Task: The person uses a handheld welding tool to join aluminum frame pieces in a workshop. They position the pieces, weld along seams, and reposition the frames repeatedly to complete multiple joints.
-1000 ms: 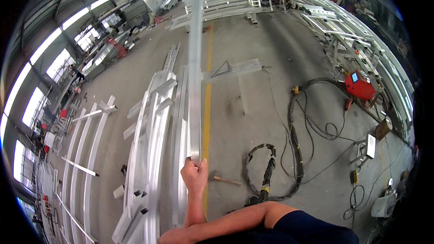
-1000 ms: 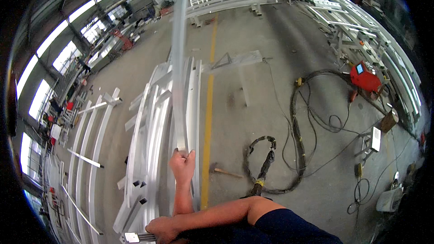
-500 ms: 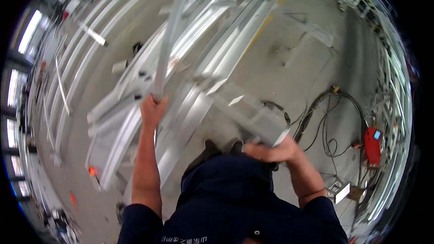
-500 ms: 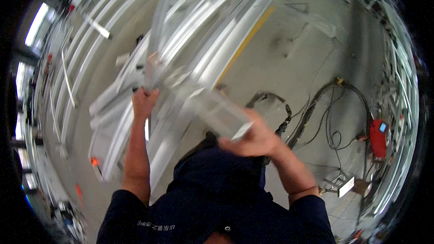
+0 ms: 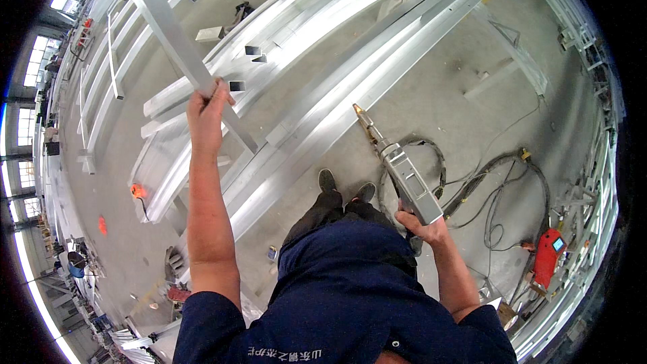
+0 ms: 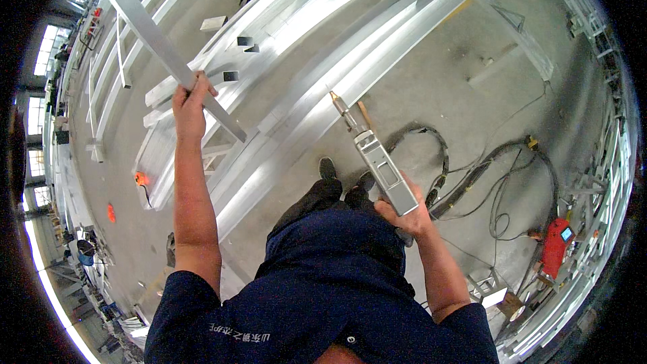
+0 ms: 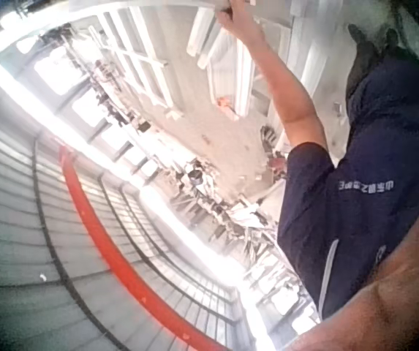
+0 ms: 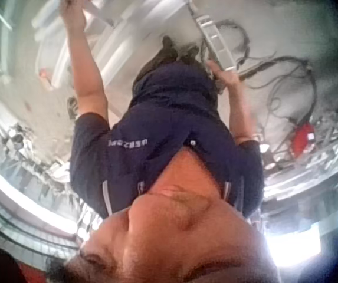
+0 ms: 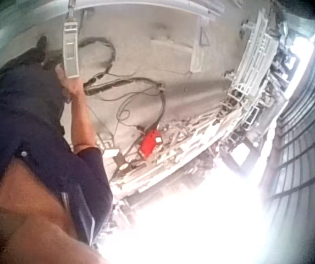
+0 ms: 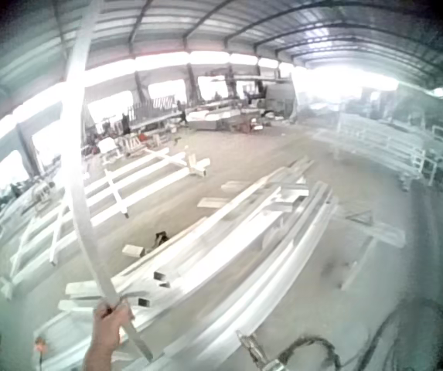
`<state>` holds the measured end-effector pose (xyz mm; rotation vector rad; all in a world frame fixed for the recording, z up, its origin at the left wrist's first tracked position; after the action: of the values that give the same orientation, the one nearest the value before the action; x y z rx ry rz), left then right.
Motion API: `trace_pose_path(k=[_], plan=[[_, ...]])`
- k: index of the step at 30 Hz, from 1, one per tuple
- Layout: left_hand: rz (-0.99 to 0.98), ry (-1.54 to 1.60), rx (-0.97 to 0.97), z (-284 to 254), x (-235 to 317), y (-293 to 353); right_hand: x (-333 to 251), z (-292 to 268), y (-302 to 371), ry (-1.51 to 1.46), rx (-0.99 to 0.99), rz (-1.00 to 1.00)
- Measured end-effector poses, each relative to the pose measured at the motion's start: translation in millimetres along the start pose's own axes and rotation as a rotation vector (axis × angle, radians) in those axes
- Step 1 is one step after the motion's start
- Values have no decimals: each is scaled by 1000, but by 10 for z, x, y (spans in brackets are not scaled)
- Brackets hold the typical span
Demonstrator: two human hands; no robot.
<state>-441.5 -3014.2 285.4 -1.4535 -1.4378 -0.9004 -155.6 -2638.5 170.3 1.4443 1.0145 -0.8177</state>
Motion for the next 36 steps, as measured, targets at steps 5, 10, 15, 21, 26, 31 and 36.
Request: trace_pose_path(k=[5, 10, 15, 21, 26, 31, 36], plan=[[138, 184, 287, -140, 50, -115, -27, 81, -39, 59, -46, 37], [110, 209, 164, 26, -275, -254, -111, 188, -24, 180, -38, 146], [91, 272, 82, 226, -398, -298, -185, 425, -31, 136, -22, 93], [204, 380, -105, 248, -501, -331, -379, 605, -84, 177, 46, 101], [259, 545, -199, -29, -417, -229, -465, 679, -127, 253, 89, 223], [255, 707, -177, -255, -521, -142, -527, 780, -215, 293, 100, 197], [272, 725, -4, -555, -544, -29, -823, 896, -402, 231, 18, 195]])
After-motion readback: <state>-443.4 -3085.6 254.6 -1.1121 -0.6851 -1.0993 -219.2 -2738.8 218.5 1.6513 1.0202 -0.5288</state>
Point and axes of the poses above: each hand's wrist, its own y-axis away from the middle knuckle, its own z-axis out of the palm, x = y × z, the point moved 10 cm from there along -y, towards the middle knuckle, and after that the axes turned 4 degrees about -y, right-handed, at the moved point
